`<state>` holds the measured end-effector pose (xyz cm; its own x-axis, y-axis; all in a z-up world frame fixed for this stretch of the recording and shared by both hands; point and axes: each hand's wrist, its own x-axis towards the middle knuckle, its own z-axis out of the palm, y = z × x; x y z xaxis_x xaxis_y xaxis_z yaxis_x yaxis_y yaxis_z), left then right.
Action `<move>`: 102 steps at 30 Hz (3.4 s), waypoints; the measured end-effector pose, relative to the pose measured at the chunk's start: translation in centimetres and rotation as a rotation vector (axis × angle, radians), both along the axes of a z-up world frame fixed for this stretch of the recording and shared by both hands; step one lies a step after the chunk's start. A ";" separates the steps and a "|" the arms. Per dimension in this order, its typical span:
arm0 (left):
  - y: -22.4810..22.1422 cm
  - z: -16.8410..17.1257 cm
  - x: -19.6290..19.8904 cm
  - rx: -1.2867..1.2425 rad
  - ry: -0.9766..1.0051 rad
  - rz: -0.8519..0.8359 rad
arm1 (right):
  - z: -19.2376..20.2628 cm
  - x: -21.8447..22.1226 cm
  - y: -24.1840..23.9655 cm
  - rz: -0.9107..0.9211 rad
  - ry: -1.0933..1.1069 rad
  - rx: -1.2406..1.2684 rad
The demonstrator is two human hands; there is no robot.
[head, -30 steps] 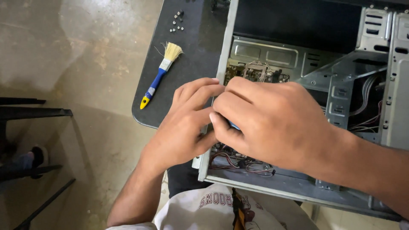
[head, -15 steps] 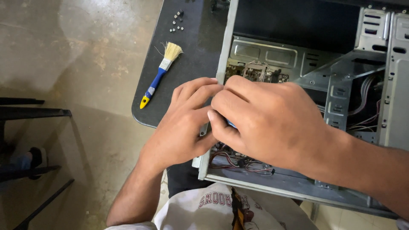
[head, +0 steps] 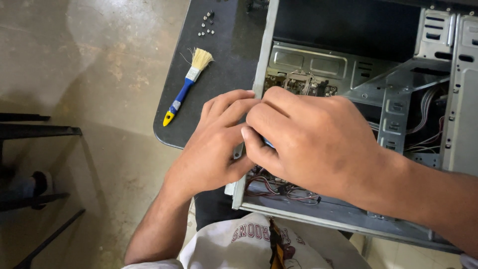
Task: Removing internal hardware components from a desktop computer case using a screwdriver and manual extraction.
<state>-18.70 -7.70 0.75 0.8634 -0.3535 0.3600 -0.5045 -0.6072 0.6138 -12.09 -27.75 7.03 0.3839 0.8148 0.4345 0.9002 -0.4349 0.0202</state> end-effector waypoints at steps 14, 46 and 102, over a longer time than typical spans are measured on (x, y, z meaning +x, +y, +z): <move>0.5 0.3 0.5 -0.042 0.086 -0.062 | 1.9 -2.4 -1.4 -0.375 -0.061 -0.411; 0.6 -1.0 0.6 -0.304 0.101 -0.118 | 4.5 -1.2 -0.8 -0.130 0.208 -0.327; 1.0 -1.6 1.0 -0.223 0.189 -0.143 | 3.3 0.0 -1.6 0.058 0.256 -0.349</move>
<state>-17.67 -6.72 -0.86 0.8695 -0.4067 0.2803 -0.4397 -0.3787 0.8144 -12.08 -29.37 10.35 0.3927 0.9193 0.0256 0.9180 -0.3902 -0.0700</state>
